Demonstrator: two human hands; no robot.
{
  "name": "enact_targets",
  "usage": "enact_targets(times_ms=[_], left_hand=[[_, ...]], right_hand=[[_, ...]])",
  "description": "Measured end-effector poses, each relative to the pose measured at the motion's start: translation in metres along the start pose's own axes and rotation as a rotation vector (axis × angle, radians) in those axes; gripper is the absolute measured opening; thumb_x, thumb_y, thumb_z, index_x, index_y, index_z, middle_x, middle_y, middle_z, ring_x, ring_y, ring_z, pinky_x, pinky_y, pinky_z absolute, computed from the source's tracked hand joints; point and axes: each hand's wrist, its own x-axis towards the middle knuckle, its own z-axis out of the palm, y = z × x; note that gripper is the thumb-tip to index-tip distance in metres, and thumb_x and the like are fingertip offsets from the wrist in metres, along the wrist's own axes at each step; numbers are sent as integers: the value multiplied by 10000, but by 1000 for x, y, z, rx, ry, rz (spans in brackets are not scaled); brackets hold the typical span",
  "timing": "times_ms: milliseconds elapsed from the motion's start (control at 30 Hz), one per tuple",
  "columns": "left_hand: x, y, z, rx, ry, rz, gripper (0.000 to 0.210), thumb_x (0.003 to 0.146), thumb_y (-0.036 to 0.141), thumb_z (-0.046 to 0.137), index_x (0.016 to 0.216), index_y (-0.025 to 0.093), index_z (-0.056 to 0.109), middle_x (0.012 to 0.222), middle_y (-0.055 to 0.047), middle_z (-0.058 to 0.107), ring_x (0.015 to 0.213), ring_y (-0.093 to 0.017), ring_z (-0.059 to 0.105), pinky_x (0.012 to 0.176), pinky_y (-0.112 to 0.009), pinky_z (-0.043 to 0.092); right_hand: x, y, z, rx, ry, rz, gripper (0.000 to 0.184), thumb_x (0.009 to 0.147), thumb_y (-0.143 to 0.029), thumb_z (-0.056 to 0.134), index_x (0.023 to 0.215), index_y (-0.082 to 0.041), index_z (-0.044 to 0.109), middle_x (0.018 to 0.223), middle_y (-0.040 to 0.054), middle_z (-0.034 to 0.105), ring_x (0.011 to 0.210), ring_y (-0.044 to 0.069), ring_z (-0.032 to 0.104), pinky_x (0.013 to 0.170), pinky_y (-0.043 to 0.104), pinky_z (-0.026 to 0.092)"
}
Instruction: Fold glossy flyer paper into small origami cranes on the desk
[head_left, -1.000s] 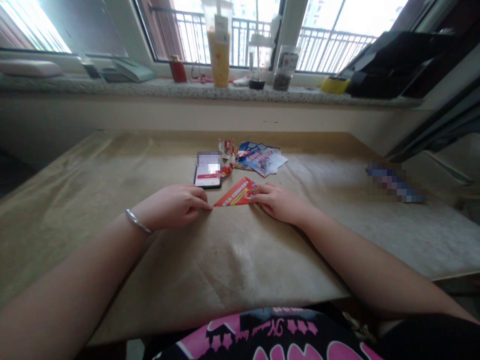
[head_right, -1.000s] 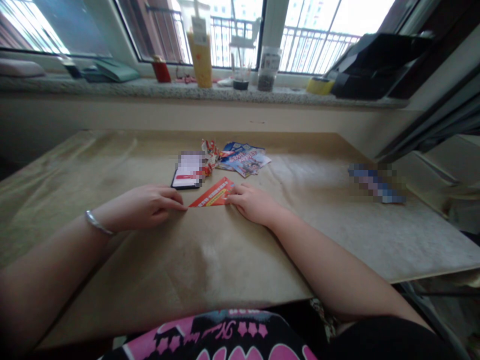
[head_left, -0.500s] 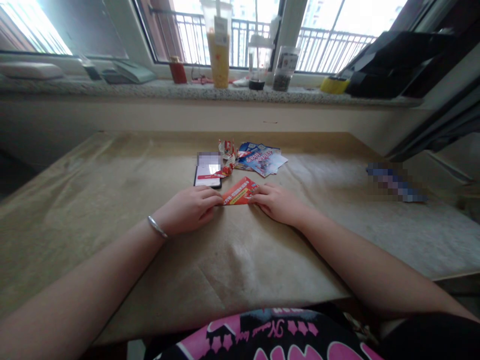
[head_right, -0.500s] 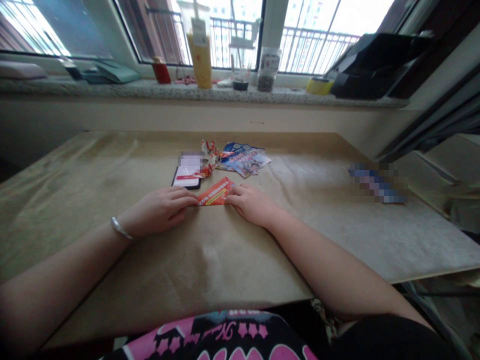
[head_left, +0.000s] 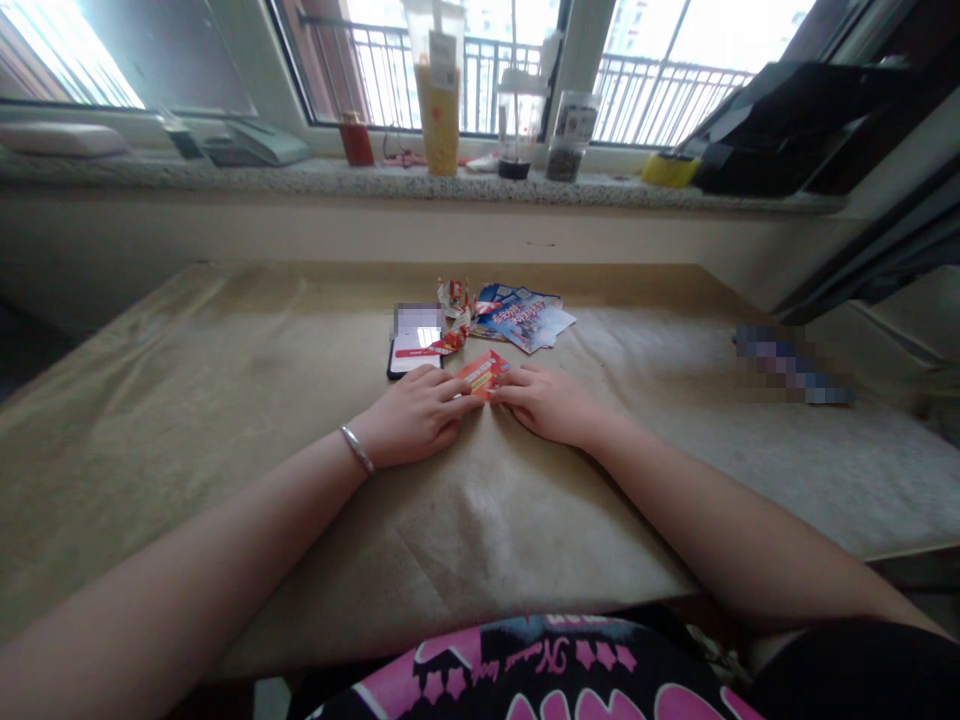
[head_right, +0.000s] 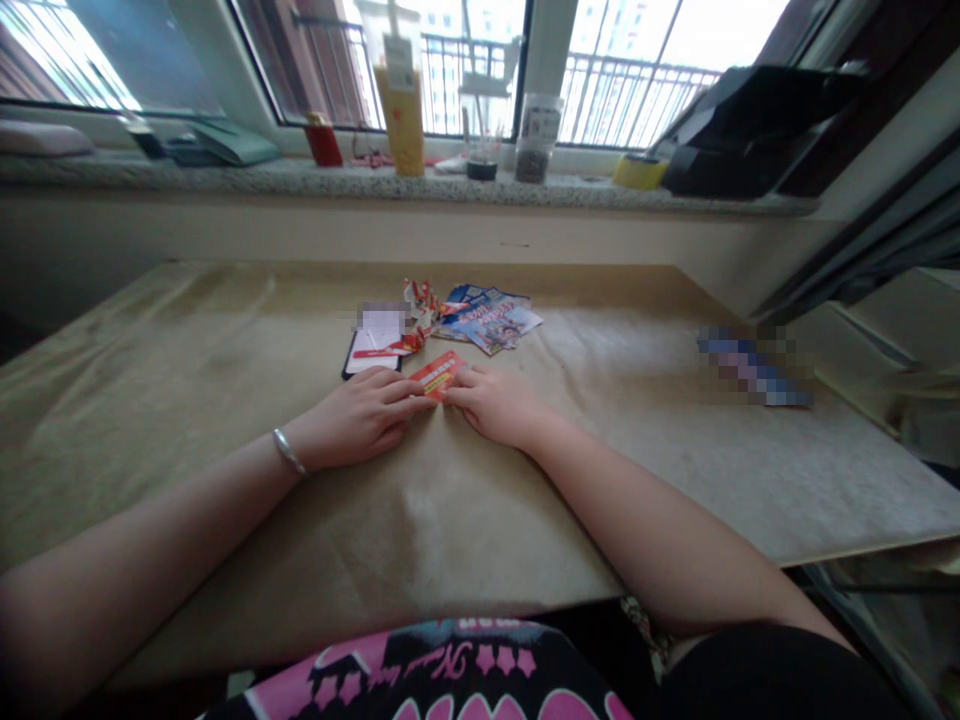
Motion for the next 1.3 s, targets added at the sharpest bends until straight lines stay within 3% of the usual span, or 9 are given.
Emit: enact_targets(times_ms=[267,400,833,1300], left_hand=[[-7,-13,-13,-45,4,-1,343,828,149,456,1107,205,647,1002,-55,665,892,-209,551,851,-353,441],[-11,-21,-17,-54,4,2,322,821,141,455,1029,224,685,1000,-30,684,880,-199,574,897,-373,431],[-26,-31,-28,-64,-34,-65,301,781,111,475,910,227,721,929,-20,702,890,-185,609,920,-359,435],[-37,-36,-28,-59,-83,-129,333,805,118,436,924,235,725,979,-12,707,911,-178,616,886,-344,459]], right_hand=[[-9,2,-13,-75,-69,76,272,903,-189,448,1026,-216,689,1055,77,654,911,187,574,763,290,417],[-11,4,-18,-54,-93,46,280,872,-159,455,1011,-224,690,1041,74,646,931,184,576,767,279,411],[-20,11,-36,-11,-209,152,208,812,-147,515,873,-218,701,920,47,669,803,156,602,667,253,377],[-27,11,-48,-35,-283,210,218,818,-115,522,822,-219,714,919,41,684,752,143,616,640,252,369]])
